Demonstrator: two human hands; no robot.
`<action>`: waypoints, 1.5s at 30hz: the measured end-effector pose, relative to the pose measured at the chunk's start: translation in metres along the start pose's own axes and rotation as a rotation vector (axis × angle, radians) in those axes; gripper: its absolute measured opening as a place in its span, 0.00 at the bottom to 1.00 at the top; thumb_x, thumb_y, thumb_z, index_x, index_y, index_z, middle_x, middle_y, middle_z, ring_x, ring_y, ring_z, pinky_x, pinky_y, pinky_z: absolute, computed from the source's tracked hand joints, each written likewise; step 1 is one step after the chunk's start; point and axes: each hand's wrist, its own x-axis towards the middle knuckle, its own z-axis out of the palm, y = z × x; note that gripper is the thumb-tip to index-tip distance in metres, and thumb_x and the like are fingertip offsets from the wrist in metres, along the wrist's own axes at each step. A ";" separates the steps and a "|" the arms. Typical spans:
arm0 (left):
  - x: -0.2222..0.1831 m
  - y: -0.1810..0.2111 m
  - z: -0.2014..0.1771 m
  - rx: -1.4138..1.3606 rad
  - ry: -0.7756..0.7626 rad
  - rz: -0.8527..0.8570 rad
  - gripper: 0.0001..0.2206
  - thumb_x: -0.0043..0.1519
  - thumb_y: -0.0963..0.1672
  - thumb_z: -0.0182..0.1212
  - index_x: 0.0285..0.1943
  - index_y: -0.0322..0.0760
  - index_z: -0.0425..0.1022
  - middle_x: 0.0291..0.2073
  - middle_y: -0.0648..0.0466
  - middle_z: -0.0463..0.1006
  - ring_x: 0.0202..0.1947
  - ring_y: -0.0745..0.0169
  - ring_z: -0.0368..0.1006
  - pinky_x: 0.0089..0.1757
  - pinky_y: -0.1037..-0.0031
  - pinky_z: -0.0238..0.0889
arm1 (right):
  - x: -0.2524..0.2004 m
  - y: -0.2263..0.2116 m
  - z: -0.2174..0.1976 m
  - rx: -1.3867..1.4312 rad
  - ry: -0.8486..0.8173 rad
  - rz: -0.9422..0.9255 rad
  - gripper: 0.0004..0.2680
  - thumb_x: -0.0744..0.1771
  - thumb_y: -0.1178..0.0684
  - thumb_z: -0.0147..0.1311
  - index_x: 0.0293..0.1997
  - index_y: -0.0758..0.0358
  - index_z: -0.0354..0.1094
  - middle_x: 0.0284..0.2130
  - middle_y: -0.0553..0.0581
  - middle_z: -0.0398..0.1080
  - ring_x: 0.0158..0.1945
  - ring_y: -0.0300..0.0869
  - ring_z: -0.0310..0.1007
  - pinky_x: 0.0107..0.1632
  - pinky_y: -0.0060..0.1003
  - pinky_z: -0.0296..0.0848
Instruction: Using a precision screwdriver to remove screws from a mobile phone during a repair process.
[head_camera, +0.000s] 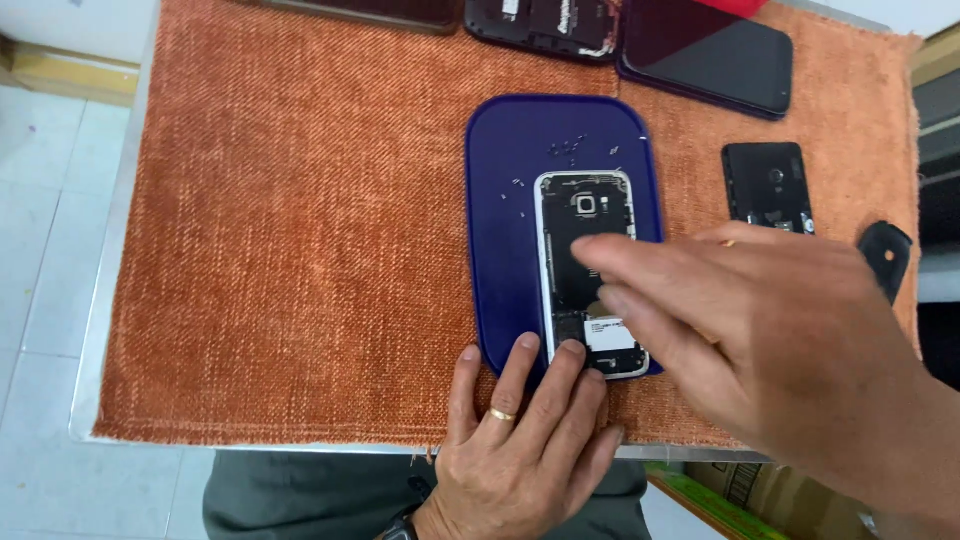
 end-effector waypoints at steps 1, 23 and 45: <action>-0.002 0.000 0.003 0.028 0.017 0.010 0.14 0.69 0.53 0.56 0.54 0.49 0.80 0.56 0.57 0.81 0.58 0.51 0.76 0.59 0.47 0.58 | 0.001 0.001 0.000 0.100 -0.037 -0.028 0.16 0.66 0.54 0.56 0.61 0.57 0.72 0.38 0.50 0.82 0.33 0.43 0.81 0.35 0.41 0.79; 0.003 0.002 0.000 0.086 0.022 0.026 0.14 0.69 0.54 0.56 0.51 0.49 0.82 0.55 0.57 0.82 0.57 0.53 0.77 0.56 0.49 0.62 | 0.004 -0.006 -0.001 0.053 0.149 -0.199 0.07 0.68 0.61 0.60 0.50 0.64 0.77 0.34 0.52 0.78 0.32 0.45 0.75 0.40 0.44 0.75; -0.006 -0.012 -0.051 -0.067 0.002 0.018 0.08 0.65 0.45 0.61 0.43 0.38 0.81 0.49 0.48 0.81 0.56 0.43 0.76 0.59 0.53 0.64 | 0.000 -0.018 0.002 0.189 0.240 -0.143 0.12 0.68 0.66 0.57 0.59 0.72 0.72 0.41 0.64 0.79 0.39 0.52 0.81 0.37 0.43 0.80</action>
